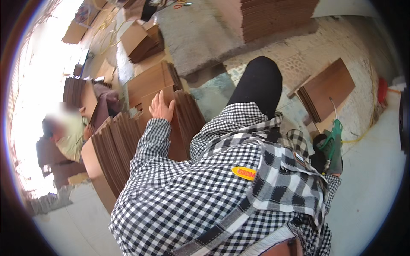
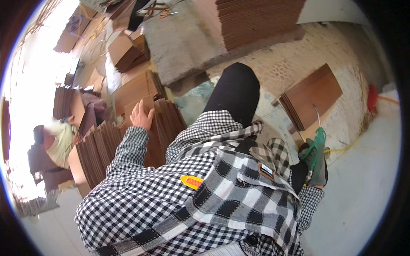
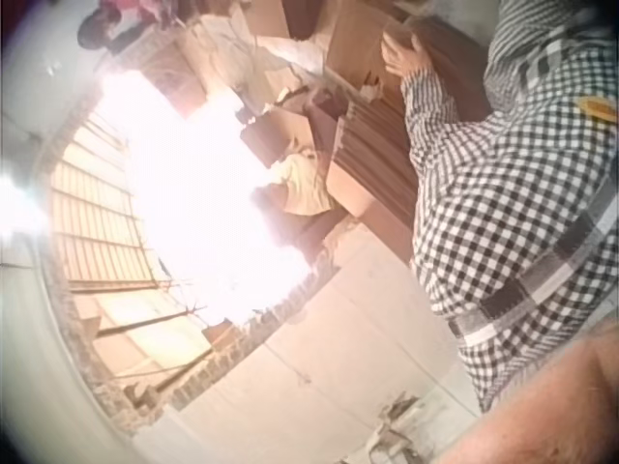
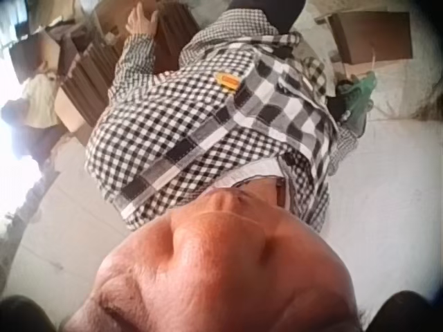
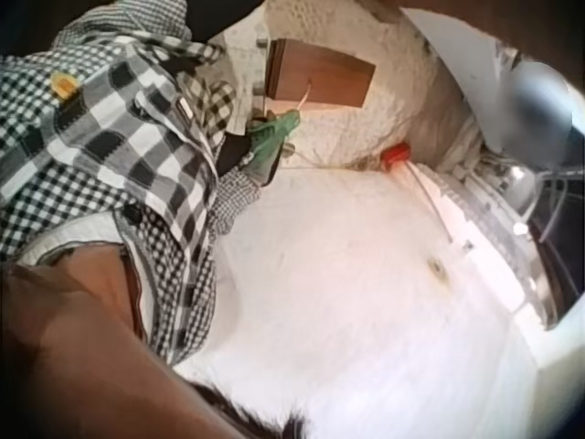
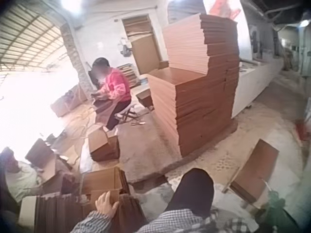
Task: The person sits on the floor and repeatedly picks up rectangular wooden panels from a stack. They spray each panel with a handheld spray gun, then place it on a growing pile. The process is repeated continuously throughout the clip.
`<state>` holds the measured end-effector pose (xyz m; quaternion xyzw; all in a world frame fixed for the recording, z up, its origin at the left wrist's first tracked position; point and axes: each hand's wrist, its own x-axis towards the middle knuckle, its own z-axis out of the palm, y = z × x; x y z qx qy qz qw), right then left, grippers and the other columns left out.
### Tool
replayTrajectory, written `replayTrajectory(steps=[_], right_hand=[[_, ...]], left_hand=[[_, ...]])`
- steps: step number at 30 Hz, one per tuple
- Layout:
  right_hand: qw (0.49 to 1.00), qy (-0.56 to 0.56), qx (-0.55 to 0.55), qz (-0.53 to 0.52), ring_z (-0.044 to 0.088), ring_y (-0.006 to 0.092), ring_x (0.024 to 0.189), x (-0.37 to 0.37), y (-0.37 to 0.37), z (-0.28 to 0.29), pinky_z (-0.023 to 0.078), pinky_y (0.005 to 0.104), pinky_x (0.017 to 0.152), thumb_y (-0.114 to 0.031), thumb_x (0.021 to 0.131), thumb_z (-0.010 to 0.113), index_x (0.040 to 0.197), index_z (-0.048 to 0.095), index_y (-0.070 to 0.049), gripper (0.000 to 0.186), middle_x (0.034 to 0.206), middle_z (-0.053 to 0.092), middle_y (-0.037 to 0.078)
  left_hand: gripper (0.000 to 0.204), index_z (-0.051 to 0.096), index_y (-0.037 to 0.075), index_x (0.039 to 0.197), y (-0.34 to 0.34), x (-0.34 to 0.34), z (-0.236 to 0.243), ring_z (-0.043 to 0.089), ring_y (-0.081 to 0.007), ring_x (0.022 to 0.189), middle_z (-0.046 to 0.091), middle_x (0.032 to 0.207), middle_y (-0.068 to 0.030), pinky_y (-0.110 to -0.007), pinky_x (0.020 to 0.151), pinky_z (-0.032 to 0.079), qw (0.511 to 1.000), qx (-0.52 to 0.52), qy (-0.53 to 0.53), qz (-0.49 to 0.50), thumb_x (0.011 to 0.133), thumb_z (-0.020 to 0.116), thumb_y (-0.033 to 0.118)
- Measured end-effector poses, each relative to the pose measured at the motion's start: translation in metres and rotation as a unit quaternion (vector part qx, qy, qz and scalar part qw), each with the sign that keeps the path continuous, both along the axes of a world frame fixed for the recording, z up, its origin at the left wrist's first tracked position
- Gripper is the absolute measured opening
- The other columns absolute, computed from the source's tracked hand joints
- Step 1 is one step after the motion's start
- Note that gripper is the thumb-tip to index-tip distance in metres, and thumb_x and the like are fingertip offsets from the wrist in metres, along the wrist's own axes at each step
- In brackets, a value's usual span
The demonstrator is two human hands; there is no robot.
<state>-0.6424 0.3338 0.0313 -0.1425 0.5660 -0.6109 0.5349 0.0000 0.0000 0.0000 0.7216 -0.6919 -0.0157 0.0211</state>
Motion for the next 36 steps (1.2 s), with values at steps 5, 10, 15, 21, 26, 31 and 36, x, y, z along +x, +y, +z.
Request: replayTrajectory(steps=[5, 10, 15, 21, 26, 31, 36], right_hand=[[0.995, -0.051, -0.019, -0.082, 0.066, 0.0192, 0.092, 0.041, -0.005, 0.033, 0.055, 0.0351, 0.085, -0.036, 0.106, 0.047, 0.137, 0.051, 0.003, 0.049, 0.113, 0.066, 0.011], [0.939, 0.102, 0.012, 0.329, 0.063, 0.0185, 0.091, 0.090, -0.060, 0.114, 0.053, 0.0325, 0.084, -0.054, 0.102, 0.045, 0.140, 0.052, -0.002, 0.066, 0.119, 0.065, 0.012], [0.900, 0.209, 0.117, 0.365, 0.060, 0.0201, 0.085, 0.070, -0.088, 0.132, 0.051, 0.0369, 0.081, -0.063, 0.099, 0.042, 0.138, 0.056, -0.004, 0.071, 0.108, 0.065, 0.012], [0.949, 0.216, 0.228, 0.018, 0.060, 0.0206, 0.082, 0.025, -0.051, 0.088, 0.052, 0.0394, 0.076, -0.074, 0.096, 0.038, 0.139, 0.050, -0.002, 0.085, 0.092, 0.066, 0.017], [0.849, 0.400, 0.307, 0.154, 0.065, 0.0379, 0.085, 0.049, -0.052, 0.066, 0.051, 0.0470, 0.078, -0.065, 0.100, 0.034, 0.121, 0.061, 0.001, 0.074, 0.093, 0.065, 0.026], [0.829, 0.400, 0.348, 0.177, 0.069, 0.0376, 0.089, 0.061, -0.030, 0.097, 0.054, 0.0464, 0.075, -0.059, 0.102, 0.039, 0.110, 0.061, 0.000, 0.063, 0.096, 0.069, 0.023], [0.809, 0.385, 0.439, 0.059, 0.067, 0.0361, 0.092, 0.025, 0.015, 0.096, 0.052, 0.0430, 0.082, -0.053, 0.101, 0.045, 0.123, 0.060, -0.003, 0.056, 0.099, 0.068, 0.024]], left_hand=[[0.070, 0.044, 0.010, 0.145, -0.057, -0.071, 0.088, 0.045, -0.0363, 0.135, 0.050, 0.143, -0.0211, -0.045, 0.112, 0.038, 0.983, 0.178, -0.041, -0.028, 0.090, 0.066, 0.047], [0.045, 0.059, -0.001, 0.109, -0.049, 0.066, -0.013, 0.058, -0.0438, 0.109, 0.061, 0.116, -0.0285, -0.048, 0.095, 0.049, 0.992, 0.127, -0.002, -0.013, 0.088, 0.071, 0.038], [0.029, 0.066, 0.001, 0.117, -0.062, -0.027, 0.017, 0.063, -0.0329, 0.108, 0.064, 0.118, -0.0205, -0.044, 0.096, 0.050, 0.994, 0.006, 0.038, -0.103, 0.096, 0.061, 0.021], [0.020, 0.067, -0.001, 0.115, -0.051, -0.305, 0.097, 0.064, -0.0215, 0.106, 0.068, 0.110, -0.0108, -0.032, 0.094, 0.050, 0.851, -0.075, 0.455, -0.251, 0.098, 0.060, 0.007], [0.030, 0.063, 0.001, 0.123, -0.039, -0.502, 0.035, 0.065, -0.0305, 0.107, 0.067, 0.116, -0.0195, -0.038, 0.093, 0.051, 0.766, 0.179, 0.469, -0.401, 0.097, 0.060, 0.015], [0.067, 0.049, -0.004, 0.137, -0.031, -0.573, -0.074, 0.061, -0.0288, 0.114, 0.062, 0.125, -0.0215, -0.039, 0.096, 0.049, 0.808, 0.388, 0.308, -0.320, 0.088, 0.073, 0.036], [0.070, 0.054, -0.006, 0.121, -0.011, -0.585, -0.064, 0.063, -0.0310, 0.103, 0.063, 0.113, -0.0235, -0.041, 0.088, 0.052, 0.834, 0.300, 0.209, -0.414, 0.082, 0.078, 0.047]])
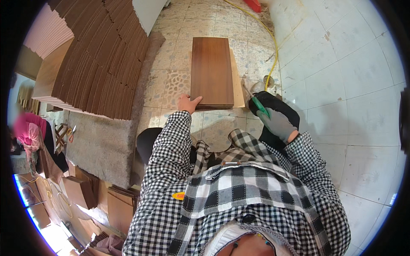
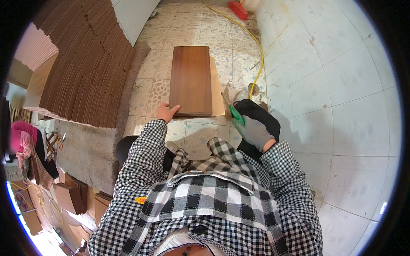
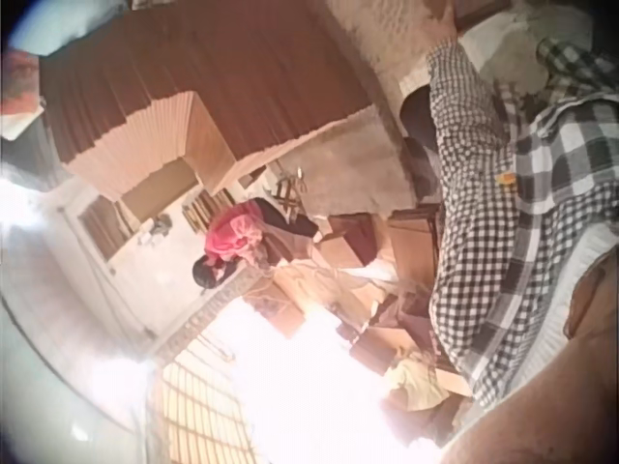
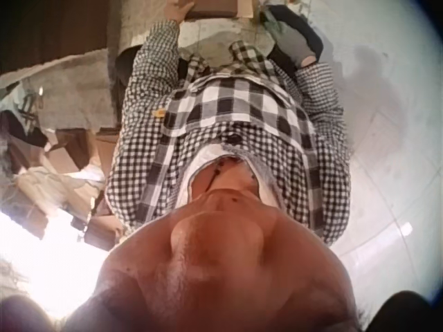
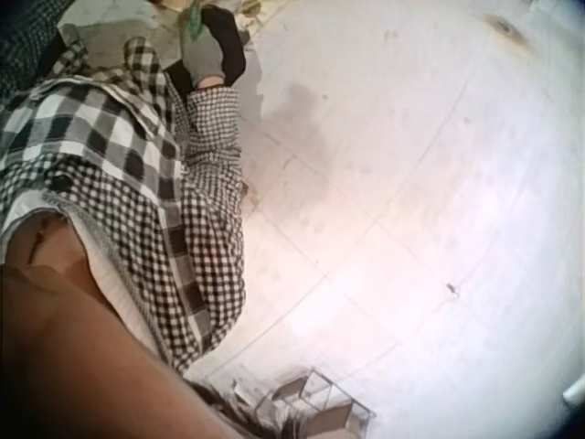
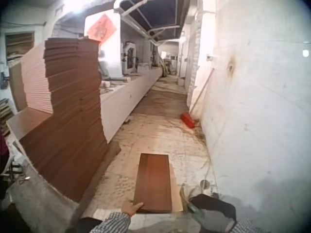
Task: The person sits on the floor and repeatedly picks up rectangular wooden panels from a stack. They spray each panel with a handheld spray gun, then place it on a growing pile. The process is repeated continuously throughout the clip.
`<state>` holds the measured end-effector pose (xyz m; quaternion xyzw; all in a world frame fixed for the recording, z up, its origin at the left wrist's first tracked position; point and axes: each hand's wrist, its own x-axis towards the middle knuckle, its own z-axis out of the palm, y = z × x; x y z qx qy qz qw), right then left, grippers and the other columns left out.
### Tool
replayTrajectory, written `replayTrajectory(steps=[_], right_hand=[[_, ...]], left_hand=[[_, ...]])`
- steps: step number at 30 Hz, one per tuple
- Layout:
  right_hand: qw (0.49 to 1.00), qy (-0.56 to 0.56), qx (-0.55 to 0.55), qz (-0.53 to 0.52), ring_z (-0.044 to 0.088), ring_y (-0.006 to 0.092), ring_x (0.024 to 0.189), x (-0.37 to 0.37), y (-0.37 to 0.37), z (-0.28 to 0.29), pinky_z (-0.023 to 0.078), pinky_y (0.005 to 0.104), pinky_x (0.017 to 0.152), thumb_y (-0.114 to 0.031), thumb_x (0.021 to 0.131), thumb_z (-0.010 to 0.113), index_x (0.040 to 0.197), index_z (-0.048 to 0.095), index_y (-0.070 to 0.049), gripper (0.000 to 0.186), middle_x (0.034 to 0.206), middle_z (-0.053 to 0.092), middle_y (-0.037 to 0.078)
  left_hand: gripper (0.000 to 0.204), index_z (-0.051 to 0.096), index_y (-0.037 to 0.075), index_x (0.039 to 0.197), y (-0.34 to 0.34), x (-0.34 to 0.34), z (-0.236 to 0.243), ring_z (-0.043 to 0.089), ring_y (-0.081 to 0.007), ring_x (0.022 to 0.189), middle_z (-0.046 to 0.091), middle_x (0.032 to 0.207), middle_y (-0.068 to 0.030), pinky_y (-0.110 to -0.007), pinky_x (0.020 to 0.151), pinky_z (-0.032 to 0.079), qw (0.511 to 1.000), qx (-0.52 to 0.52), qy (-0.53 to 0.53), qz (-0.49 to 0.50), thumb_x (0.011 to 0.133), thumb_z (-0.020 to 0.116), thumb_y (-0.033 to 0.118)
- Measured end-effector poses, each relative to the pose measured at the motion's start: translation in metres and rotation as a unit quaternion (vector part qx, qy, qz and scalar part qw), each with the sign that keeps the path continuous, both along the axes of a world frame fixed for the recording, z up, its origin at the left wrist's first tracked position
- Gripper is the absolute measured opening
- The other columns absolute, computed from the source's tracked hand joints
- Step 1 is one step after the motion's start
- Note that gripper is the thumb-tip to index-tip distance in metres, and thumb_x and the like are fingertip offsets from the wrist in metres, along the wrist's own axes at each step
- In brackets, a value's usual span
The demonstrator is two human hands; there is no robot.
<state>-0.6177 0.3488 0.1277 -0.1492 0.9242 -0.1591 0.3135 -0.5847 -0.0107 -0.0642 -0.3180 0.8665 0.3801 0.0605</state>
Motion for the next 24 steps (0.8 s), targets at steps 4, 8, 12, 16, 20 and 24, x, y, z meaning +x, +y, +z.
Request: replayTrajectory(steps=[4, 8, 12, 16, 20, 24], right_hand=[[0.980, -0.120, -0.098, 0.126, 0.064, 0.0275, 0.079, 0.016, -0.018, 0.024, 0.049, 0.0428, 0.072, -0.049, 0.103, 0.044, 0.109, 0.061, 0.001, 0.053, 0.084, 0.064, 0.019], [0.994, -0.026, -0.082, -0.074, 0.063, 0.0286, 0.077, -0.034, -0.042, -0.001, 0.048, 0.0431, 0.069, -0.054, 0.101, 0.046, 0.109, 0.063, 0.000, 0.057, 0.083, 0.064, 0.019], [0.970, -0.039, -0.096, 0.221, 0.068, 0.0369, 0.088, -0.003, -0.107, 0.016, 0.053, 0.0471, 0.083, -0.063, 0.102, 0.028, 0.126, 0.059, -0.004, 0.071, 0.095, 0.068, 0.024], [0.988, -0.056, -0.118, 0.082, 0.067, 0.0394, 0.099, -0.072, -0.133, -0.034, 0.052, 0.0469, 0.091, -0.064, 0.101, 0.025, 0.141, 0.050, -0.007, 0.074, 0.113, 0.066, 0.026], [0.967, 0.014, -0.167, 0.192, 0.068, 0.0393, 0.099, -0.056, -0.108, -0.025, 0.052, 0.0475, 0.088, -0.064, 0.101, 0.027, 0.136, 0.053, -0.001, 0.076, 0.111, 0.067, 0.026], [0.986, -0.104, -0.086, 0.102, 0.068, 0.0377, 0.094, -0.030, -0.081, -0.016, 0.053, 0.0451, 0.081, -0.064, 0.100, 0.031, 0.124, 0.059, -0.002, 0.072, 0.104, 0.069, 0.024]], left_hand=[[0.061, 0.055, -0.004, 0.110, -0.013, 0.000, -0.005, 0.063, -0.0291, 0.095, 0.063, 0.102, -0.0202, -0.040, 0.082, 0.052, 0.998, 0.051, 0.045, 0.009, 0.083, 0.078, 0.046], [0.051, 0.057, -0.004, 0.095, -0.021, 0.010, -0.012, 0.065, -0.0269, 0.082, 0.065, 0.089, -0.0171, -0.039, 0.072, 0.053, 0.998, 0.040, 0.029, -0.038, 0.084, 0.079, 0.041], [0.066, 0.056, -0.011, 0.125, -0.013, 0.033, 0.027, 0.070, -0.0230, 0.072, 0.070, 0.100, -0.0219, -0.038, 0.062, 0.059, 0.967, 0.152, -0.171, -0.107, 0.090, 0.073, 0.042], [0.064, 0.042, -0.002, 0.145, -0.008, 0.052, 0.038, 0.068, -0.0303, 0.102, 0.063, 0.126, -0.0210, -0.047, 0.084, 0.059, 0.878, 0.240, -0.350, -0.220, 0.098, 0.062, 0.038], [0.051, 0.049, -0.001, 0.140, 0.015, 0.050, 0.050, 0.060, -0.0334, 0.120, 0.058, 0.136, -0.0215, -0.046, 0.095, 0.054, 0.936, 0.321, -0.116, 0.082, 0.101, 0.056, 0.031], [0.043, 0.051, -0.002, 0.139, -0.007, 0.046, -0.043, 0.059, -0.0370, 0.121, 0.058, 0.135, -0.0234, -0.041, 0.103, 0.048, 0.959, 0.212, 0.042, 0.182, 0.103, 0.049, 0.022]])
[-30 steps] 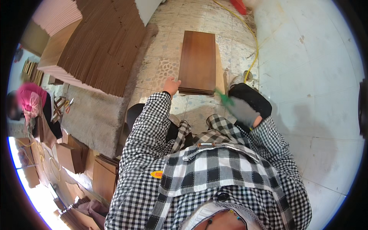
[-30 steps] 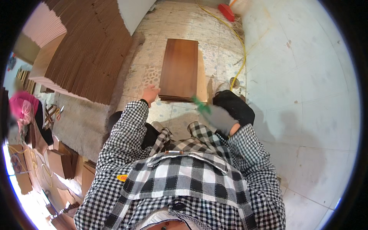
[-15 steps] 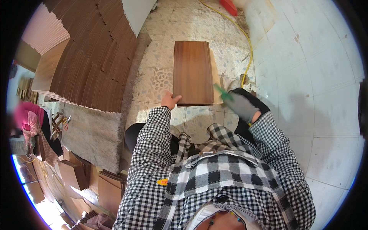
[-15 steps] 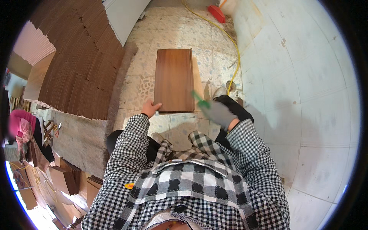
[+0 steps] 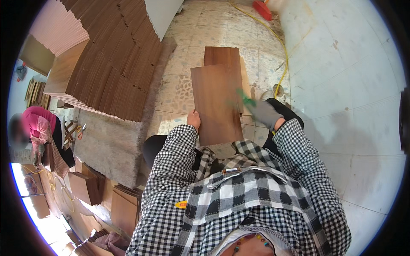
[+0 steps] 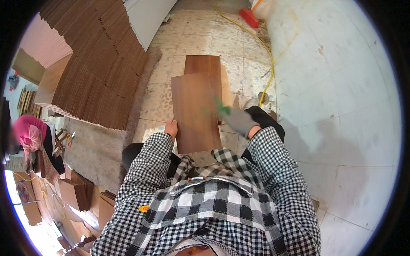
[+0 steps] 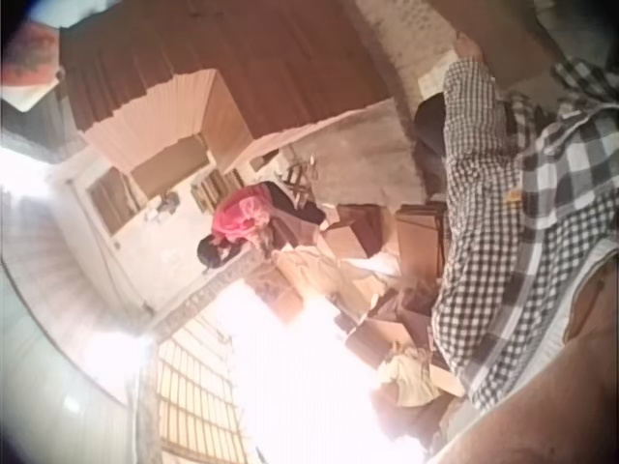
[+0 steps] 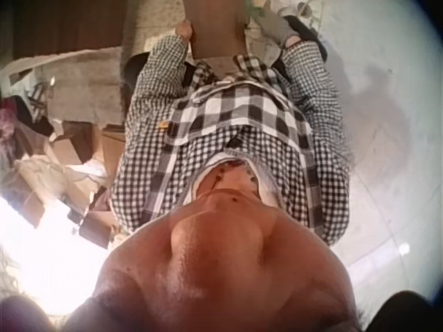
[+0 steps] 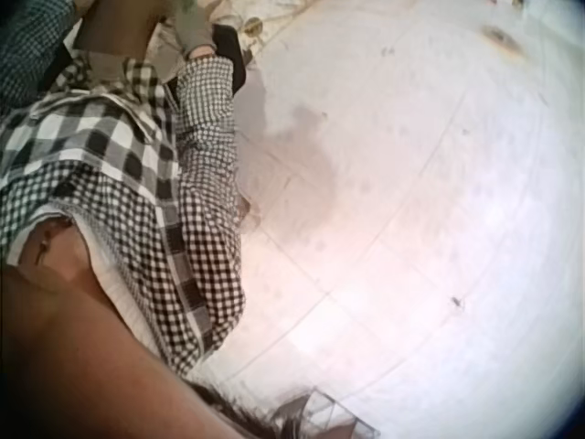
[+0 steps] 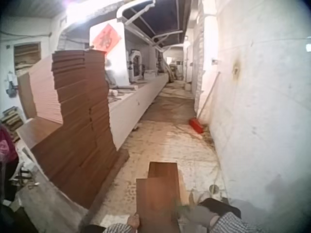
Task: The person sits on the floor and repeatedly picks up rectangular wooden panels from a stack. They spray each panel with a handheld spray gun, then place it on a growing pile. The process is repeated continuously throughout the clip.
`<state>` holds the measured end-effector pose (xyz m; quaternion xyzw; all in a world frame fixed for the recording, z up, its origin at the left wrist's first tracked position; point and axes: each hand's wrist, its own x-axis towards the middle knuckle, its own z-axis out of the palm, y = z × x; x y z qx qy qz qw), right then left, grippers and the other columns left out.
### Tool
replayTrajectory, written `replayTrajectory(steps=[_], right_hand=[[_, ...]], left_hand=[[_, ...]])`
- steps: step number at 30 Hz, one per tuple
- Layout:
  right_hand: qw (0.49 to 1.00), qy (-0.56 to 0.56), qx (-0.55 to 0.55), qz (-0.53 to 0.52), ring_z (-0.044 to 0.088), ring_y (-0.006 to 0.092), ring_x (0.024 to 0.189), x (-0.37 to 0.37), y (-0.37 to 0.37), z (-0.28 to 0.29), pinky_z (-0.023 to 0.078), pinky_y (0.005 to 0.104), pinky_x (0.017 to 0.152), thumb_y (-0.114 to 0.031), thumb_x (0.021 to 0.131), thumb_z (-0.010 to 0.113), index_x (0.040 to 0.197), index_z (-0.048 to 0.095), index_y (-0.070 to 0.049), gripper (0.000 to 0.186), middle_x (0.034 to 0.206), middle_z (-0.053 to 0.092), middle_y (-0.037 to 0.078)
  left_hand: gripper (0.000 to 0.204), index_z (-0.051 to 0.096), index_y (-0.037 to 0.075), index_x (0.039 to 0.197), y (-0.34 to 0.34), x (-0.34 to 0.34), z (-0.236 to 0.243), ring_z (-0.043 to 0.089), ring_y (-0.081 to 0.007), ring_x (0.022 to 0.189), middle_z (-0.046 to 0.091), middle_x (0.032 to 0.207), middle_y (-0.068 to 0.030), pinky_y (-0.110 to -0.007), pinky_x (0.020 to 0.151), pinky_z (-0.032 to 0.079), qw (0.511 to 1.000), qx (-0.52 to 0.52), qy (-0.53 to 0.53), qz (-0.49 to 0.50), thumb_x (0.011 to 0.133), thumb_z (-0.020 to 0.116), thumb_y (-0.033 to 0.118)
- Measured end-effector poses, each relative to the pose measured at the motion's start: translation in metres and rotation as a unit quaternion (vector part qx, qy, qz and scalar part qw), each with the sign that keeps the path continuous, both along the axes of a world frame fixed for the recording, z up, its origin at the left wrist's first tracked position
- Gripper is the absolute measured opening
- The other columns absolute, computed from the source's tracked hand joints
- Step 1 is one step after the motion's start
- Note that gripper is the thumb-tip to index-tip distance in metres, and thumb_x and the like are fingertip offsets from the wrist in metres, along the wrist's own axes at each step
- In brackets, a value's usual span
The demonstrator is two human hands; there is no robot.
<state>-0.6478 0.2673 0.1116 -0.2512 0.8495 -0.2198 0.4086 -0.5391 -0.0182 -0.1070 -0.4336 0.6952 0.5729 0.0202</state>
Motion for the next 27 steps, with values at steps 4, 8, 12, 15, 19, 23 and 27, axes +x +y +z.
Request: replayTrajectory(steps=[4, 8, 12, 15, 19, 23, 27], right_hand=[[0.999, 0.020, -0.039, -0.016, 0.066, 0.0318, 0.087, 0.017, 0.054, 0.000, 0.052, 0.0416, 0.078, -0.069, 0.099, 0.030, 0.114, 0.063, -0.005, 0.074, 0.093, 0.067, 0.018], [0.993, -0.027, -0.045, -0.104, 0.062, 0.0217, 0.085, 0.025, 0.092, 0.005, 0.050, 0.0355, 0.076, -0.062, 0.099, 0.042, 0.119, 0.062, -0.004, 0.064, 0.086, 0.065, 0.008], [0.914, -0.083, -0.236, -0.320, 0.059, 0.0128, 0.075, 0.013, 0.112, 0.007, 0.049, 0.0293, 0.070, -0.042, 0.101, 0.056, 0.130, 0.057, -0.003, 0.048, 0.083, 0.060, 0.003], [0.958, -0.005, -0.265, -0.114, 0.060, 0.0160, 0.079, 0.058, 0.073, 0.043, 0.050, 0.0327, 0.075, -0.038, 0.100, 0.057, 0.134, 0.054, -0.002, 0.050, 0.087, 0.061, 0.005], [0.901, 0.172, -0.303, 0.258, 0.064, 0.0242, 0.090, 0.107, 0.000, 0.095, 0.050, 0.0365, 0.082, -0.039, 0.098, 0.058, 0.138, 0.055, -0.007, 0.051, 0.099, 0.065, 0.016], [0.970, 0.145, -0.132, 0.144, 0.068, 0.0343, 0.095, 0.064, -0.056, 0.101, 0.050, 0.0470, 0.093, -0.048, 0.095, 0.058, 0.135, 0.056, -0.012, 0.054, 0.100, 0.068, 0.021], [0.972, 0.144, -0.179, 0.055, 0.070, 0.0331, 0.086, 0.042, -0.030, 0.103, 0.053, 0.0460, 0.086, -0.049, 0.099, 0.052, 0.134, 0.057, -0.013, 0.051, 0.094, 0.071, 0.019]], left_hand=[[0.041, 0.050, -0.001, 0.140, 0.043, -0.022, 0.011, 0.059, -0.0361, 0.120, 0.059, 0.134, -0.0228, -0.040, 0.102, 0.048, 0.988, -0.148, 0.024, 0.023, 0.105, 0.042, 0.018], [0.038, 0.052, 0.003, 0.140, 0.007, -0.024, 0.034, 0.061, -0.0334, 0.118, 0.061, 0.134, -0.0197, -0.038, 0.102, 0.048, 0.987, -0.109, 0.056, 0.101, 0.105, 0.043, 0.015], [0.045, 0.044, 0.009, 0.148, -0.039, -0.029, 0.059, 0.053, -0.0267, 0.129, 0.051, 0.147, -0.0123, -0.039, 0.102, 0.048, 0.962, 0.203, 0.140, 0.114, 0.109, 0.035, 0.030], [0.046, 0.050, 0.000, 0.140, -0.028, -0.031, 0.129, 0.060, -0.0275, 0.110, 0.062, 0.126, -0.0159, -0.036, 0.090, 0.051, 0.882, 0.418, 0.190, 0.105, 0.105, 0.043, 0.028], [0.053, 0.046, 0.002, 0.142, -0.039, -0.001, 0.184, 0.059, -0.0296, 0.107, 0.057, 0.129, -0.0206, -0.037, 0.084, 0.051, 0.733, 0.635, 0.243, -0.018, 0.103, 0.043, 0.038], [0.062, 0.042, 0.004, 0.145, -0.047, 0.018, 0.194, 0.058, -0.0316, 0.103, 0.053, 0.132, -0.0252, -0.037, 0.079, 0.052, 0.712, 0.653, 0.253, -0.054, 0.101, 0.044, 0.047], [0.069, 0.039, 0.005, 0.146, -0.047, 0.009, 0.197, 0.058, -0.0334, 0.100, 0.048, 0.134, -0.0288, -0.037, 0.075, 0.052, 0.691, 0.670, 0.257, -0.083, 0.098, 0.045, 0.054]])
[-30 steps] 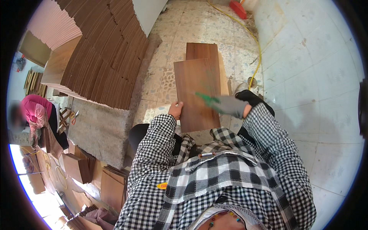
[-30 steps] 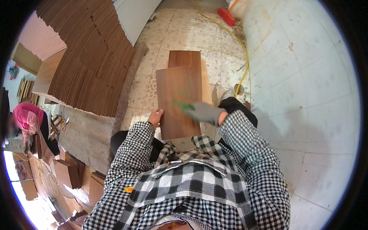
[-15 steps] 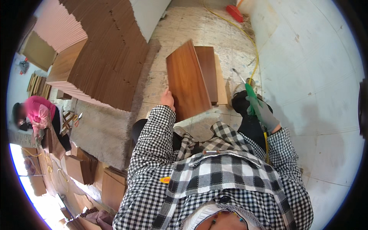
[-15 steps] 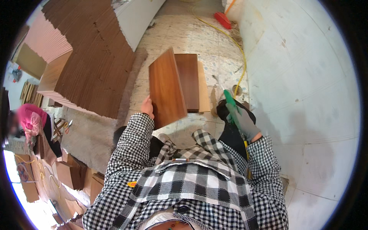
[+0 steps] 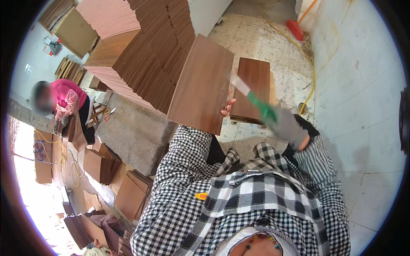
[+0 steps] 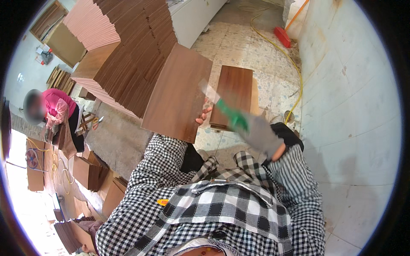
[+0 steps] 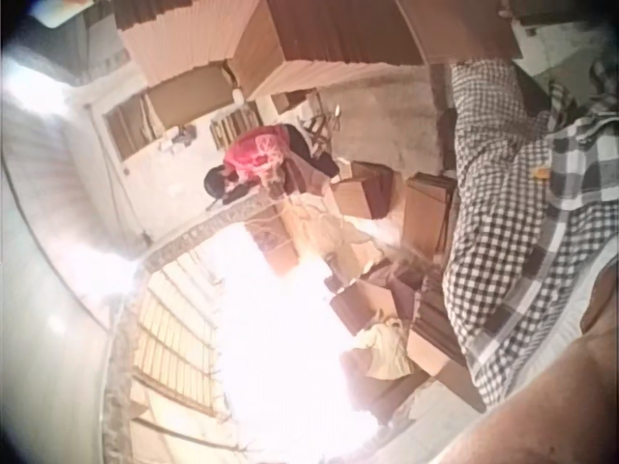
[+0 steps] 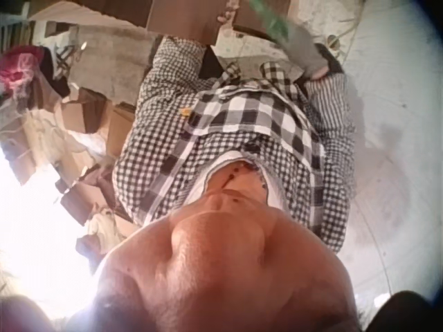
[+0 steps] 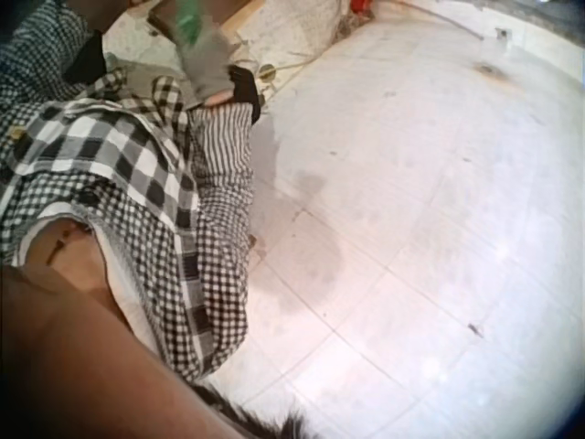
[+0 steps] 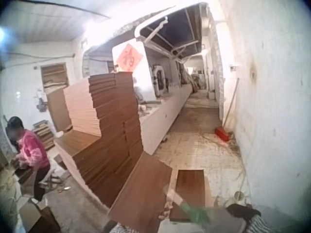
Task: The person sits on the floor and repeatedly picks up rectangular wooden panels from a stack. They spray each panel with a handheld spray gun, then place it on a growing pile. The process is repeated continuously throughout the clip.
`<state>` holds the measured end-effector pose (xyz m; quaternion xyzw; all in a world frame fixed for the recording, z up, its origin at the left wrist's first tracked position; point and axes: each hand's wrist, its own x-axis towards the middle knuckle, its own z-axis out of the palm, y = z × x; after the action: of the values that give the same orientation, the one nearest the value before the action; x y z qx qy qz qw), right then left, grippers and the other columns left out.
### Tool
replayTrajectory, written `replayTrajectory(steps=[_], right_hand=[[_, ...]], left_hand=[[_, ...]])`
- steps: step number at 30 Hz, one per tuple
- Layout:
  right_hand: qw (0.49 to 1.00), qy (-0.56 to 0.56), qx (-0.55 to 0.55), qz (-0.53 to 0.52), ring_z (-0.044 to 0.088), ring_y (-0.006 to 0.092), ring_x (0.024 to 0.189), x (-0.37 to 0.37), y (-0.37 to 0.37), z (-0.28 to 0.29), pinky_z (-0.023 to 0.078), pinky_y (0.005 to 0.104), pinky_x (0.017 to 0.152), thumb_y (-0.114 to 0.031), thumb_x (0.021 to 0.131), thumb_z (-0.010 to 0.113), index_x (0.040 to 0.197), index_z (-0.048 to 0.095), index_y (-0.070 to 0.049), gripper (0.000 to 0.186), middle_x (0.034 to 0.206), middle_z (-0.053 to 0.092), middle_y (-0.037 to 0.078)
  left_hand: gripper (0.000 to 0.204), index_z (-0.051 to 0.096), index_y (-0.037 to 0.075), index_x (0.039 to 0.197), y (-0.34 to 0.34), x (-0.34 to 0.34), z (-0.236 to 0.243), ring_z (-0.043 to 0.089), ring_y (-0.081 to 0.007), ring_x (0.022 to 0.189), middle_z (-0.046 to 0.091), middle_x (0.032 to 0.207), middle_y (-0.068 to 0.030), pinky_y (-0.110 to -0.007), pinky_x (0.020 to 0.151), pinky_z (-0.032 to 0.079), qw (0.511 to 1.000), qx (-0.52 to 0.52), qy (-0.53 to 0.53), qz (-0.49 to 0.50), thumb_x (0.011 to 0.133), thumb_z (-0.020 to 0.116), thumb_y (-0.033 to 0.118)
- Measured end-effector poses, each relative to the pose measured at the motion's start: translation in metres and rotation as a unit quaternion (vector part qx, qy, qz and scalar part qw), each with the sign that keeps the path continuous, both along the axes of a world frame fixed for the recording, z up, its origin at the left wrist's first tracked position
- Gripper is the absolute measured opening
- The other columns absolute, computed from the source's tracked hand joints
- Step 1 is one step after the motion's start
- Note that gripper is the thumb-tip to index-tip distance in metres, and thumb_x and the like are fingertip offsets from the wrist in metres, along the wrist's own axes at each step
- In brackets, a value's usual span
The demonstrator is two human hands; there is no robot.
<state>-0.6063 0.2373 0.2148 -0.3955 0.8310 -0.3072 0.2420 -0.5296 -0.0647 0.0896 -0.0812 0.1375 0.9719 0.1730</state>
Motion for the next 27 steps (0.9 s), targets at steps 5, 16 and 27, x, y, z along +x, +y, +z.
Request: replayTrajectory(steps=[5, 16, 27], right_hand=[[0.988, 0.133, 0.005, 0.081, 0.070, 0.0283, 0.074, 0.020, 0.050, -0.036, 0.056, 0.0420, 0.070, -0.048, 0.097, 0.055, 0.125, 0.059, -0.008, 0.049, 0.083, 0.069, 0.015], [0.975, 0.028, -0.009, -0.221, 0.067, 0.0285, 0.069, -0.062, 0.028, -0.030, 0.053, 0.0409, 0.066, -0.060, 0.097, 0.050, 0.127, 0.061, -0.011, 0.058, 0.076, 0.068, 0.014], [0.957, -0.230, 0.046, 0.171, 0.062, 0.0176, 0.079, 0.001, 0.028, -0.013, 0.051, 0.0340, 0.076, -0.056, 0.099, 0.051, 0.130, 0.061, -0.002, 0.064, 0.087, 0.067, 0.012]], left_hand=[[0.071, 0.040, 0.004, 0.145, 0.004, 0.004, 0.011, 0.058, -0.0343, 0.100, 0.047, 0.134, -0.0319, -0.036, 0.074, 0.052, 0.999, 0.020, -0.005, 0.033, 0.097, 0.046, 0.056], [0.083, 0.039, 0.002, 0.148, 0.008, -0.009, 0.005, 0.059, -0.0375, 0.097, 0.047, 0.134, -0.0358, -0.040, 0.072, 0.050, 0.999, 0.025, 0.028, -0.037, 0.093, 0.046, 0.065], [0.076, 0.038, 0.000, 0.147, -0.007, 0.018, -0.012, 0.061, -0.0373, 0.097, 0.047, 0.135, -0.0375, -0.040, 0.078, 0.050, 0.995, 0.053, 0.076, 0.045, 0.098, 0.044, 0.057]])
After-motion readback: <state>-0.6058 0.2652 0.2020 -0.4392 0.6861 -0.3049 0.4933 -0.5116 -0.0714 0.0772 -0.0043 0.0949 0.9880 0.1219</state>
